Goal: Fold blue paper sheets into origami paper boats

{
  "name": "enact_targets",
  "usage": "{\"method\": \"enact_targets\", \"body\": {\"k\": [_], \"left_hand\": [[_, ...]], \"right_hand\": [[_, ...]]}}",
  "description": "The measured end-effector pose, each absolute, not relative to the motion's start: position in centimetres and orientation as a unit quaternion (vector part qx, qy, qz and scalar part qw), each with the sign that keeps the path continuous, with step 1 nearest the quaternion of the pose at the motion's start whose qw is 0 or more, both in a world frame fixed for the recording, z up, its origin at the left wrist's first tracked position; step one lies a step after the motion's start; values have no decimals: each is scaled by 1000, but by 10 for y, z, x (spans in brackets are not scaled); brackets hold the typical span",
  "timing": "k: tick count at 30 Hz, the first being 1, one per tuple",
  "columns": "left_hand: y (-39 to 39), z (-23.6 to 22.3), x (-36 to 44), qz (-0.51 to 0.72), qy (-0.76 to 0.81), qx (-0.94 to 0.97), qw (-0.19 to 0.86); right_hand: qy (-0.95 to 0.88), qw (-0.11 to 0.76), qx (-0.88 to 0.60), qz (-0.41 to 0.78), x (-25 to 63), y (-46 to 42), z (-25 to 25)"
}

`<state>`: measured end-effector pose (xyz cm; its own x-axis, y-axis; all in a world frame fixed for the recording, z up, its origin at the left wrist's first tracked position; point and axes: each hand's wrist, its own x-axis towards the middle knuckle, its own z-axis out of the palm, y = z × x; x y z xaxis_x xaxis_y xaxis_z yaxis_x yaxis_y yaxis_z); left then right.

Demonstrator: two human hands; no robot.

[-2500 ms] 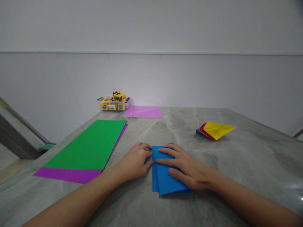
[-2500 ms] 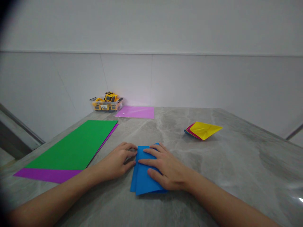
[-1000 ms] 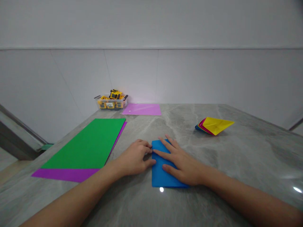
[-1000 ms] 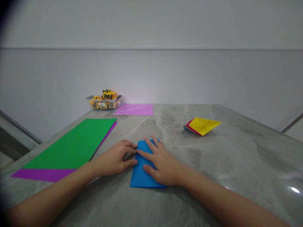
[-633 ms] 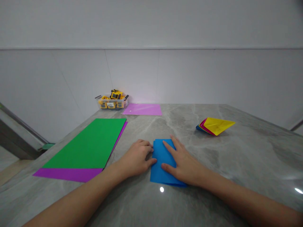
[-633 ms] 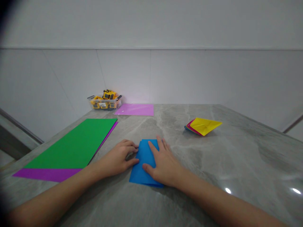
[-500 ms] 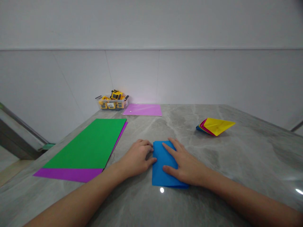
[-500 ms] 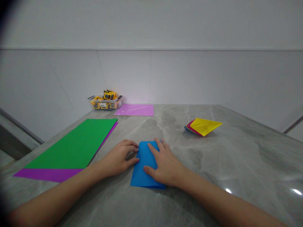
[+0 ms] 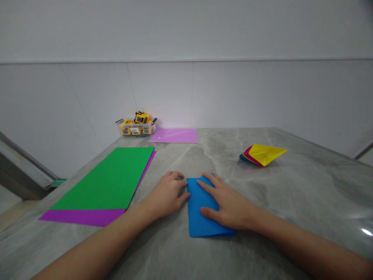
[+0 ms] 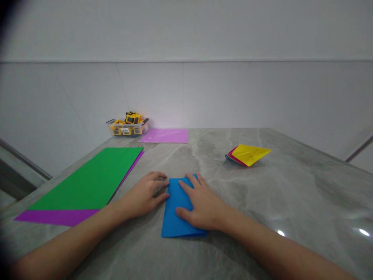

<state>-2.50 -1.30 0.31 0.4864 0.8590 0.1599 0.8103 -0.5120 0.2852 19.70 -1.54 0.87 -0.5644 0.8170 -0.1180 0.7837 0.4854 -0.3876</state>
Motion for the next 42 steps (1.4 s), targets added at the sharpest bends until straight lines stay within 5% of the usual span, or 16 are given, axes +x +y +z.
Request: {"method": "enact_targets", "body": {"k": [9, 15, 19, 25, 30, 42], "left_hand": [[-13, -1, -19, 174, 542, 812, 128], [-16, -2, -12, 195, 572, 781, 157], [-17, -6, -7, 240, 575, 760, 185], [-17, -6, -3, 405, 525, 606, 440], [-26, 5, 2, 432, 410, 502, 628], [-31, 14, -3, 436, 371, 534, 622]], "right_hand": [[-849, 69, -475, 222, 194, -16, 3], [-737, 312, -523, 295, 189, -7, -14], [-638, 374, -518, 430, 193, 1, -15], [-581, 448, -438, 519, 201, 2, -8], [-610, 460, -370, 529, 206, -4, -5], [-734, 411, -332, 427, 215, -11, 0]]}}
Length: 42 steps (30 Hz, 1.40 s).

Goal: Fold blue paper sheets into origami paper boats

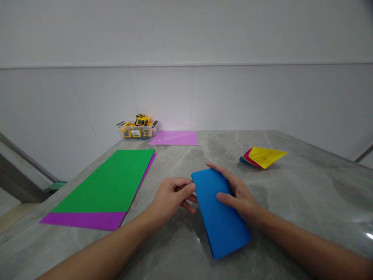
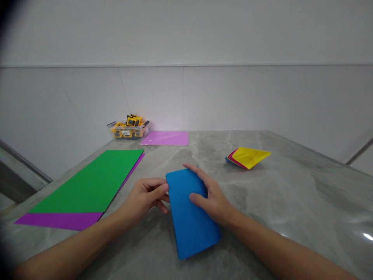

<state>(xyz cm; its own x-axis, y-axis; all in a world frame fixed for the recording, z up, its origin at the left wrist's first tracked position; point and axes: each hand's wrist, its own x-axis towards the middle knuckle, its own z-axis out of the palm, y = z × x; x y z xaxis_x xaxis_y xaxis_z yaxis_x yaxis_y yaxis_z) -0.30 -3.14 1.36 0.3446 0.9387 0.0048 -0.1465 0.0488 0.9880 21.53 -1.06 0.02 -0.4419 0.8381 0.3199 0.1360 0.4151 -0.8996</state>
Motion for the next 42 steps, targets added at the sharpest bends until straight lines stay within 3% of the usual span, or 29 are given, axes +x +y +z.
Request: {"method": "enact_targets", "body": {"k": [4, 17, 28, 34, 42], "left_hand": [[-33, 15, -3, 433, 367, 549, 613], [-39, 22, -5, 452, 351, 559, 600], [-57, 31, -4, 519, 340, 659, 427], [-62, 34, -4, 533, 345, 695, 338], [-60, 31, -5, 526, 331, 687, 377]], "right_hand": [[-760, 395, -373, 357, 213, -13, 3], [-779, 383, -402, 291, 214, -23, 6], [-823, 427, -365, 90, 212, -39, 9], [-829, 439, -342, 55, 209, -44, 13], [-823, 436, -362, 46, 207, -42, 11]]}}
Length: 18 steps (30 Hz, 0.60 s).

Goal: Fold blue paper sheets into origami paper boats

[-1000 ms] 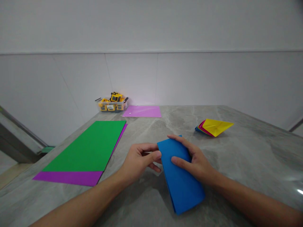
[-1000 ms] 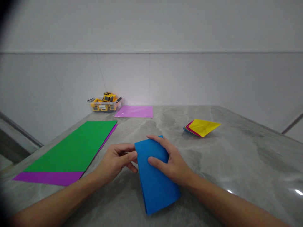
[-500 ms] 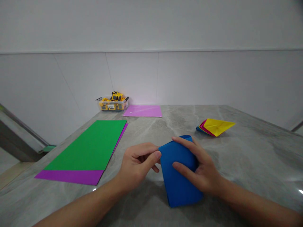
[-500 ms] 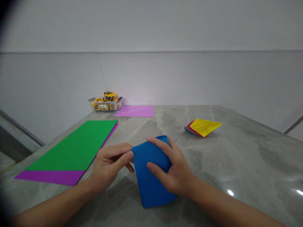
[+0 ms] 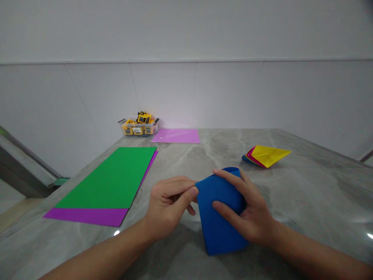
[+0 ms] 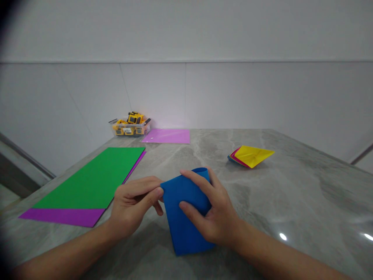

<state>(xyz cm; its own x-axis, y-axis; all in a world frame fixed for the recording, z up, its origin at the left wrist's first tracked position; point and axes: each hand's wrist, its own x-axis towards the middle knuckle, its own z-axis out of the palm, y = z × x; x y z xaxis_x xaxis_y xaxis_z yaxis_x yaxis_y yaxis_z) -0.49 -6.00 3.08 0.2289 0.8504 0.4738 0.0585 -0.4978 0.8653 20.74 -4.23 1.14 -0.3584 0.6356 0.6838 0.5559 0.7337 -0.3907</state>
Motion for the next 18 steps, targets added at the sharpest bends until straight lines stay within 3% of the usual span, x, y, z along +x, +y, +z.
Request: {"method": "enact_targets", "body": {"k": [10, 18], "left_hand": [[-57, 30, -5, 536, 297, 660, 436], [-49, 30, -4, 494, 338, 586, 546]], "right_hand": [[-824, 426, -373, 33, 207, -44, 10], [-808, 405, -417, 92, 203, -41, 10]]}}
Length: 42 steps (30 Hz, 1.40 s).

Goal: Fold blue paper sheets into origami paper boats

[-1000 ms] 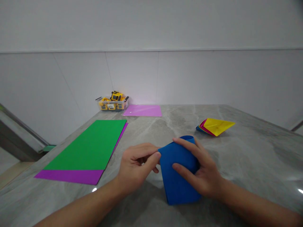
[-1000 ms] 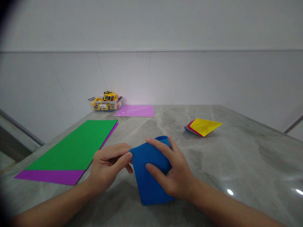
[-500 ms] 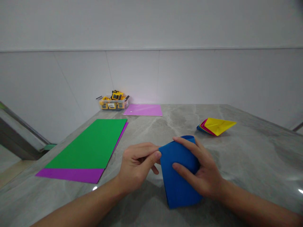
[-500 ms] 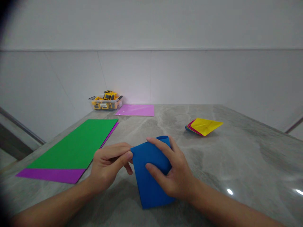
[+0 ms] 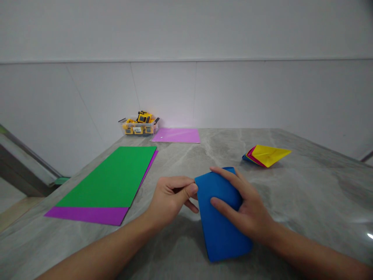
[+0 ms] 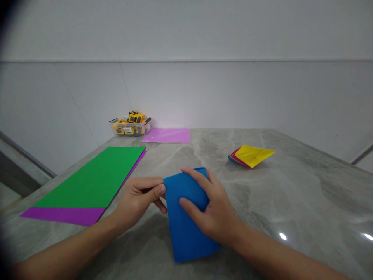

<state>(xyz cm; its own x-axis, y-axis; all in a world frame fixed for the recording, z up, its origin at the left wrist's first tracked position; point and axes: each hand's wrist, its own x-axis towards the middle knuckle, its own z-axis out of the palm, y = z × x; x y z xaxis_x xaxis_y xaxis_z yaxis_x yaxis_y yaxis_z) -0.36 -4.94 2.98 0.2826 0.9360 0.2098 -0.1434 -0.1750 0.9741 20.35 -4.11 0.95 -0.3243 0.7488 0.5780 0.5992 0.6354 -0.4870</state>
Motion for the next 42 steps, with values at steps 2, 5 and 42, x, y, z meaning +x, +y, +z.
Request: {"method": "enact_targets", "body": {"k": [2, 5, 42], "left_hand": [[-47, 29, -4, 474, 340, 575, 574], [-46, 27, -4, 442, 338, 568, 607], [-47, 24, -3, 392, 326, 555, 657]], "right_hand": [[-802, 403, -428, 105, 203, -41, 11], [-793, 406, -438, 118, 204, -41, 12], [-783, 383, -465, 154, 204, -39, 14]]}}
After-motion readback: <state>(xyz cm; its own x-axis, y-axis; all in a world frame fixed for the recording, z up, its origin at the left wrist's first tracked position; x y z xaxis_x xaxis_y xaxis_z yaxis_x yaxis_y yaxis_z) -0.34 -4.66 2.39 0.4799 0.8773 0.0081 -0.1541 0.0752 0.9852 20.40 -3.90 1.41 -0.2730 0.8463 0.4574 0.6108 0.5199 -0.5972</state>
